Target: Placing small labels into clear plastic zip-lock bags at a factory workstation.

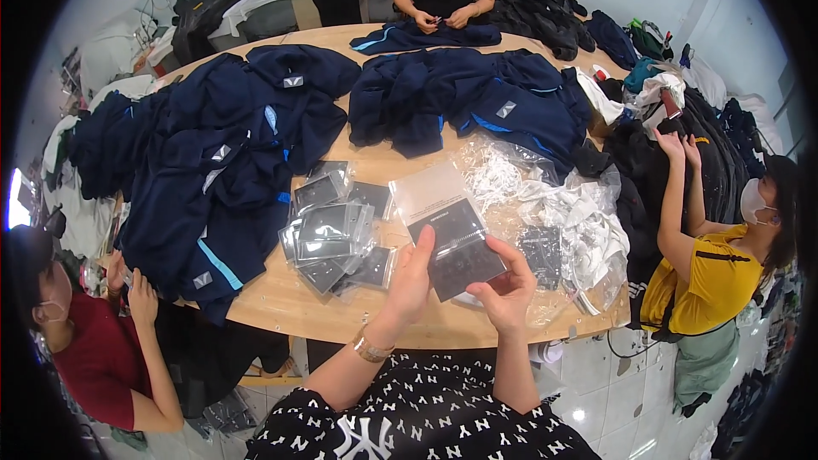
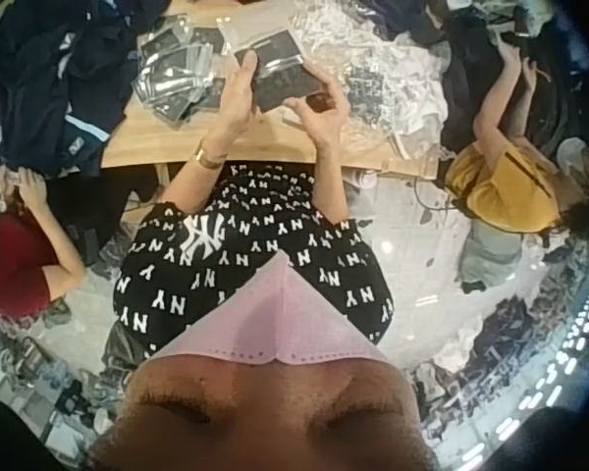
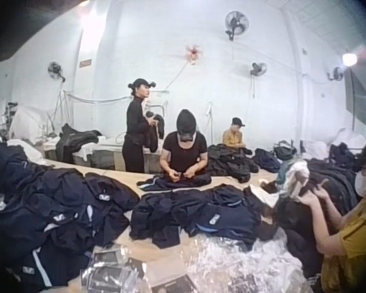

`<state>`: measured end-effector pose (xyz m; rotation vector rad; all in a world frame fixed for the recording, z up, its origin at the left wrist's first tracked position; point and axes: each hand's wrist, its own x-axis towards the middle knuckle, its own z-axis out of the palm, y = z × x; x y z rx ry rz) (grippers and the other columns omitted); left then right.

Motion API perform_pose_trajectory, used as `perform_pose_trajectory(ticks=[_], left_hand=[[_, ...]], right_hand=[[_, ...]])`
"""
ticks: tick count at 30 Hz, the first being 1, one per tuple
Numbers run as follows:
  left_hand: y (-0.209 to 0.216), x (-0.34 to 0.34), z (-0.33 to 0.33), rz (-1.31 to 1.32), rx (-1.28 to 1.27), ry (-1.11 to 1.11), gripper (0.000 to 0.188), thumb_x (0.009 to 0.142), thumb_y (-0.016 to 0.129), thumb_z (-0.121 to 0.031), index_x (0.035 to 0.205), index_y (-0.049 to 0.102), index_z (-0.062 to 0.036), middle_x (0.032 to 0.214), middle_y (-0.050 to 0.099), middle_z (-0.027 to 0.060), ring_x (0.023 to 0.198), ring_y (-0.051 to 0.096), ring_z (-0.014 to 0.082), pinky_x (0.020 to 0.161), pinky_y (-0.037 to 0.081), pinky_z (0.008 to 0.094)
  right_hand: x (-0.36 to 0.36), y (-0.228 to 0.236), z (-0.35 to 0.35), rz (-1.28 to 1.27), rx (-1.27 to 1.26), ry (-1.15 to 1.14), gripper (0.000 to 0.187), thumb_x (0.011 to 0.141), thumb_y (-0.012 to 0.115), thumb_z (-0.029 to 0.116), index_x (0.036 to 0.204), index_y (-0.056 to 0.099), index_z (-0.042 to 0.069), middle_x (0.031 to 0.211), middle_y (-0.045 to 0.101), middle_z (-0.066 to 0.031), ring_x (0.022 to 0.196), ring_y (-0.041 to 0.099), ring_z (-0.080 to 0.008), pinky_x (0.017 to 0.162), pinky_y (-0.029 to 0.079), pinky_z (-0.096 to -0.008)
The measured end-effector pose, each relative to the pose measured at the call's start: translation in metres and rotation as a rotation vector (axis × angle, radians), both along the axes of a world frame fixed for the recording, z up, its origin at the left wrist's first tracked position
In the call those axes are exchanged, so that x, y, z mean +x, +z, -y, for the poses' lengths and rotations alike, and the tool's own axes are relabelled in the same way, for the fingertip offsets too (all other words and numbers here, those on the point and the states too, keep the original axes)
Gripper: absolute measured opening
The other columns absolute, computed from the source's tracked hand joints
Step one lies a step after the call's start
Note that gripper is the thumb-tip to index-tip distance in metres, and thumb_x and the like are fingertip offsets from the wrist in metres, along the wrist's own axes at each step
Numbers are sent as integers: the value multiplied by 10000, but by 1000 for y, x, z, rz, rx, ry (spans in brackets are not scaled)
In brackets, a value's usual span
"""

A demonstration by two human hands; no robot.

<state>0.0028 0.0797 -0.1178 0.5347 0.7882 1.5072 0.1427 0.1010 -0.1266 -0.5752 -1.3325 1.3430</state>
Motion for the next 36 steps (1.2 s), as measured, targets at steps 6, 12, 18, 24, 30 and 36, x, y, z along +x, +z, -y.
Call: perform_pose_trajectory(ticks=[6, 12, 18, 24, 30, 36], left_hand=[[6, -5, 9, -224, 251, 103, 358, 933, 373, -302, 993, 529, 14, 868, 586, 48, 771, 548, 143, 661, 451, 260], [3, -7, 11, -852, 337, 253, 246, 903, 396, -185, 950, 511, 28, 710, 545, 87, 638, 525, 138, 578, 431, 284], [-7, -5, 5, -997, 360, 418, 188, 861, 463, -152, 905, 512, 24, 686, 529, 131, 578, 522, 248, 541, 414, 317], [3, -8, 3, -1054, 462, 430, 233, 807, 532, -181, 914, 512, 25, 753, 544, 160, 656, 550, 293, 579, 430, 333], [9, -9, 6, -1086, 365, 420, 204, 755, 587, -120, 913, 533, -3, 764, 552, 152, 685, 554, 304, 597, 438, 341], [15, -2, 11, -1095, 458, 309, 210, 743, 622, -123, 899, 543, -6, 770, 548, 146, 709, 551, 312, 601, 443, 352]], right_hand=[[-4, 1, -3, -103, -106, -129, 538, 679, 701, -46, 1160, 459, -56, 1128, 549, -149, 976, 552, -144, 736, 473, -198], [-7, -3, 1, -121, -96, -132, 456, 706, 706, 6, 1105, 493, -51, 1071, 572, -131, 964, 554, -138, 756, 470, -205], [-12, -8, 5, -136, -20, -147, 426, 699, 736, 71, 1051, 528, -49, 1011, 587, -106, 928, 560, -134, 767, 465, -224], [-12, -8, 9, -149, -47, -141, 402, 687, 743, 56, 1023, 547, -48, 949, 582, -78, 869, 559, -123, 779, 448, -222], [-17, -9, 7, -20, 100, -98, 503, 682, 741, 36, 1113, 490, -33, 1047, 537, -101, 949, 532, -142, 819, 441, -250], [-34, 18, 15, -175, -35, -19, 889, 622, 803, 257, 1300, 306, -32, 1119, 473, -100, 1029, 498, -181, 894, 397, -299]])
